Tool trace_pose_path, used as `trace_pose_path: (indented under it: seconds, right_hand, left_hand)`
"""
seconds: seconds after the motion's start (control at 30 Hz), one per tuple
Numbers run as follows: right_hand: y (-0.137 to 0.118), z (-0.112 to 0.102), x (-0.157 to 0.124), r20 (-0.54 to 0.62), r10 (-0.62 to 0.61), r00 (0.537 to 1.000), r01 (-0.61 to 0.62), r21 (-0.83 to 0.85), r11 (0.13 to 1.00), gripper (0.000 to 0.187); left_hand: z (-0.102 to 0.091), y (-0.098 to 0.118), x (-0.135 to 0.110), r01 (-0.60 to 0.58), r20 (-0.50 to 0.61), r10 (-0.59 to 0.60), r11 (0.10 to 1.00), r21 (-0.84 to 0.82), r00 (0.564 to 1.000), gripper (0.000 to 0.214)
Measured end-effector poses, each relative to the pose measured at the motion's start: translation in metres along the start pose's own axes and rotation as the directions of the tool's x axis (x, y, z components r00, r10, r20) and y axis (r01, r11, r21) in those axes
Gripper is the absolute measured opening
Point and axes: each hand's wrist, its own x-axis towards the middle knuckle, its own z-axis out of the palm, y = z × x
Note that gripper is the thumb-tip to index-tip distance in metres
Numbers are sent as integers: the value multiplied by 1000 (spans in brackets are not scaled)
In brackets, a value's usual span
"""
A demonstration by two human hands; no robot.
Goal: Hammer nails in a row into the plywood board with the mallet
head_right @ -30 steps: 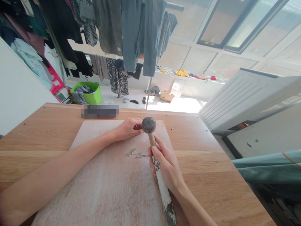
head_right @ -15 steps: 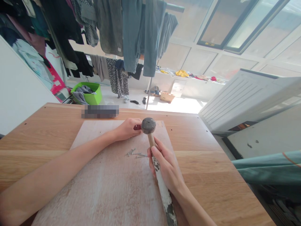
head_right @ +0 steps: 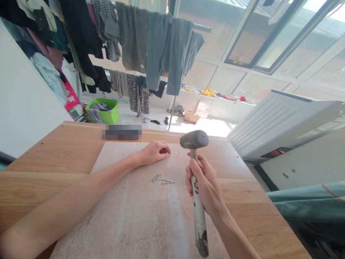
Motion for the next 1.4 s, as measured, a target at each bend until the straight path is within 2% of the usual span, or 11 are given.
trace_pose_path:
  seconds: [0.17,0.3,0.4,0.53,0.7,0.83,1.07,1.4]
  right_hand:
    - [-11,3,9,47,64,997,-57,-146,988,48]
    - [-2,11,11,73,31,997,-18,-177,984,48]
    - [6,17,10,112,59,992,-32,-234,972,44]
    - [9,20,7,78,79,994,-51,-311,949,42]
    - [6,19,3,8,33,999,-29,-307,951,45]
    - [10,20,2,39,54,998,-38,-319,947,38]
    - [20,17,2,29,-16,999,26,-394,919,36]
    - [23,13,-1,25,-5,1000,13,-342,939,39]
  left_hand:
    - [2,-2,0,-26,-18,26,1000,-5,999,9]
    - [1,-2,-1,-54,-22,53,998,-20,998,10]
    - [0,-1,-1,-77,-17,77,997,5,997,13]
    - [0,-3,-1,-100,11,99,995,26,995,13]
    - [3,-5,1,-36,5,36,999,20,999,8]
    - [2,-4,1,-39,26,38,999,35,999,11]
    - [2,-4,1,-30,26,28,999,45,999,11]
    - [1,-2,1,-8,39,6,999,49,999,9]
